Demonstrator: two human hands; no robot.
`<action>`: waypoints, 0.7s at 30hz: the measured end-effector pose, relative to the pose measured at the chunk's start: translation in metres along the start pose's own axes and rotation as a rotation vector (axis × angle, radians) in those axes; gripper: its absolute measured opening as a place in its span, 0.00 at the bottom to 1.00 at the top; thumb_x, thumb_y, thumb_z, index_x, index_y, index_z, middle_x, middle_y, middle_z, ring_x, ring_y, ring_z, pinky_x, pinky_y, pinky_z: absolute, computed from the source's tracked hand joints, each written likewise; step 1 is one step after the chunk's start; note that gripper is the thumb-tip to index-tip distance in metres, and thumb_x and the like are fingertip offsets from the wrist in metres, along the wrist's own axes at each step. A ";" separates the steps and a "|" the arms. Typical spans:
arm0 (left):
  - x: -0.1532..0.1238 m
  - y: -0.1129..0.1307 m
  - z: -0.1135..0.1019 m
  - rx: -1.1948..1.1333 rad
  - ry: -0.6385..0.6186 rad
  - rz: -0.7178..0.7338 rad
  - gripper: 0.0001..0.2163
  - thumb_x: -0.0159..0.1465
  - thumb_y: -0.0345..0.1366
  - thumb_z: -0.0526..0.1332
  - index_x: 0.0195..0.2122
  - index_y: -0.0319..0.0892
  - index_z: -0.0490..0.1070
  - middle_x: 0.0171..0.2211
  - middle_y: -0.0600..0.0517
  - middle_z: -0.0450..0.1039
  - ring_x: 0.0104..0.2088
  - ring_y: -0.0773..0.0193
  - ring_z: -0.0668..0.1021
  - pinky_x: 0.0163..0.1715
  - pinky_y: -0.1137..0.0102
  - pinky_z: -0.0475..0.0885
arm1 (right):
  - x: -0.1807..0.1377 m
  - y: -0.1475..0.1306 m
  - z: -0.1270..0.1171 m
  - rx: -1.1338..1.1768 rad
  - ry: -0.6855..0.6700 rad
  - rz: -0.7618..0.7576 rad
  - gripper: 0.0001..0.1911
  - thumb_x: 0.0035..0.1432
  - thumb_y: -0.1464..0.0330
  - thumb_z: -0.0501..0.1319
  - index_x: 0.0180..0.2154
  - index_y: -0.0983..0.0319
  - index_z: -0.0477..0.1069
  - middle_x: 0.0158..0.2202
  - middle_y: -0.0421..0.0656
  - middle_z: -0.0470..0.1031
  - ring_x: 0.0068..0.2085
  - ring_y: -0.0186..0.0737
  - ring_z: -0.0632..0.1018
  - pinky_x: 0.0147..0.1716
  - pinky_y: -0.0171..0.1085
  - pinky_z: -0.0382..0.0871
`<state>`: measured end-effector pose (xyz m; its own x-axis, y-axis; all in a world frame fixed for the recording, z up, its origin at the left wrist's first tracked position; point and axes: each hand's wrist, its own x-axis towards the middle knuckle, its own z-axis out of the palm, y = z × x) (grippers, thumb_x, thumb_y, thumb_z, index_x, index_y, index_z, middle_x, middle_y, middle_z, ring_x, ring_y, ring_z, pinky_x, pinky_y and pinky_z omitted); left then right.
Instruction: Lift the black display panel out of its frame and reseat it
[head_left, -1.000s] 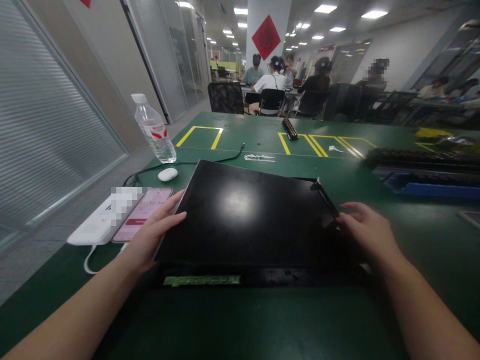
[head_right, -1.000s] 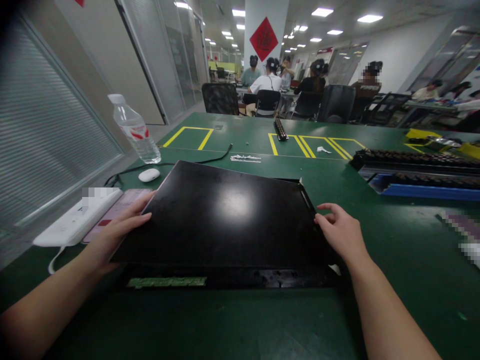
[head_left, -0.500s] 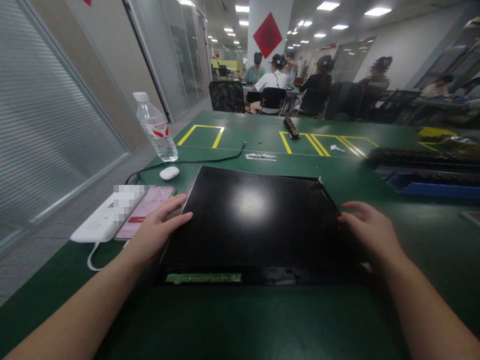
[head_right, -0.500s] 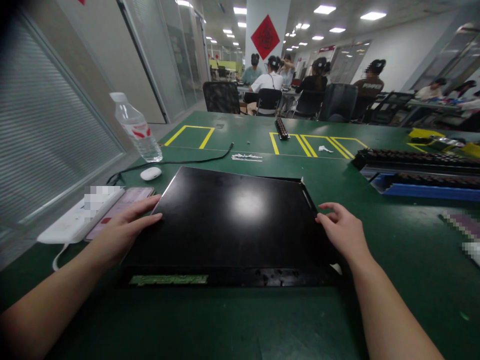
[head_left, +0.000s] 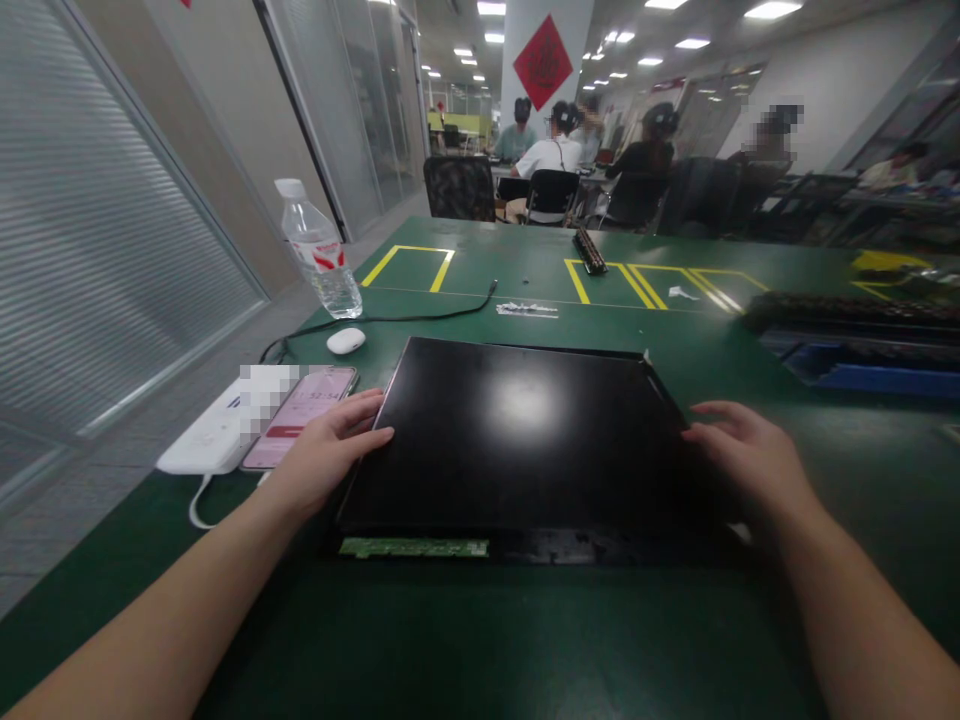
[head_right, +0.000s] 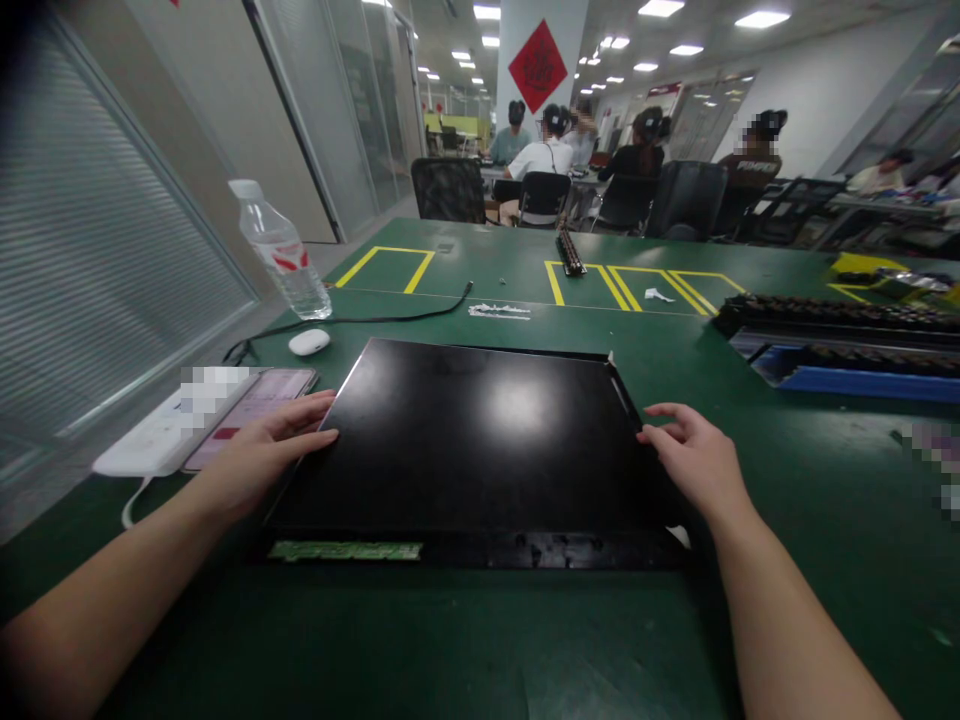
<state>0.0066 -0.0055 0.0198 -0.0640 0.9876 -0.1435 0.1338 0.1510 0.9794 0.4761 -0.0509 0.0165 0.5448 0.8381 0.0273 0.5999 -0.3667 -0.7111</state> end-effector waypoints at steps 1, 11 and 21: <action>0.000 0.000 0.000 0.024 0.001 0.011 0.22 0.43 0.40 0.76 0.42 0.48 0.84 0.67 0.48 0.68 0.65 0.39 0.71 0.64 0.51 0.65 | 0.000 0.000 0.000 0.008 -0.005 0.001 0.22 0.44 0.59 0.65 0.43 0.57 0.78 0.30 0.44 0.82 0.29 0.47 0.78 0.33 0.44 0.67; 0.006 -0.009 -0.001 0.241 0.008 0.096 0.23 0.46 0.44 0.72 0.44 0.45 0.82 0.66 0.44 0.68 0.66 0.40 0.68 0.67 0.51 0.61 | 0.000 0.001 0.000 0.061 -0.011 0.009 0.20 0.46 0.59 0.64 0.42 0.57 0.78 0.31 0.44 0.83 0.27 0.45 0.76 0.31 0.43 0.67; 0.012 -0.024 -0.009 0.394 -0.023 0.149 0.28 0.51 0.50 0.70 0.52 0.43 0.78 0.68 0.41 0.63 0.67 0.41 0.67 0.67 0.49 0.58 | -0.003 -0.003 -0.001 0.075 -0.003 -0.030 0.18 0.45 0.60 0.66 0.40 0.59 0.78 0.28 0.44 0.81 0.26 0.44 0.75 0.29 0.42 0.66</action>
<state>-0.0065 0.0027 -0.0038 0.0060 0.9999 -0.0123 0.5082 0.0075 0.8612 0.4732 -0.0532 0.0196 0.5254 0.8496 0.0473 0.5700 -0.3101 -0.7609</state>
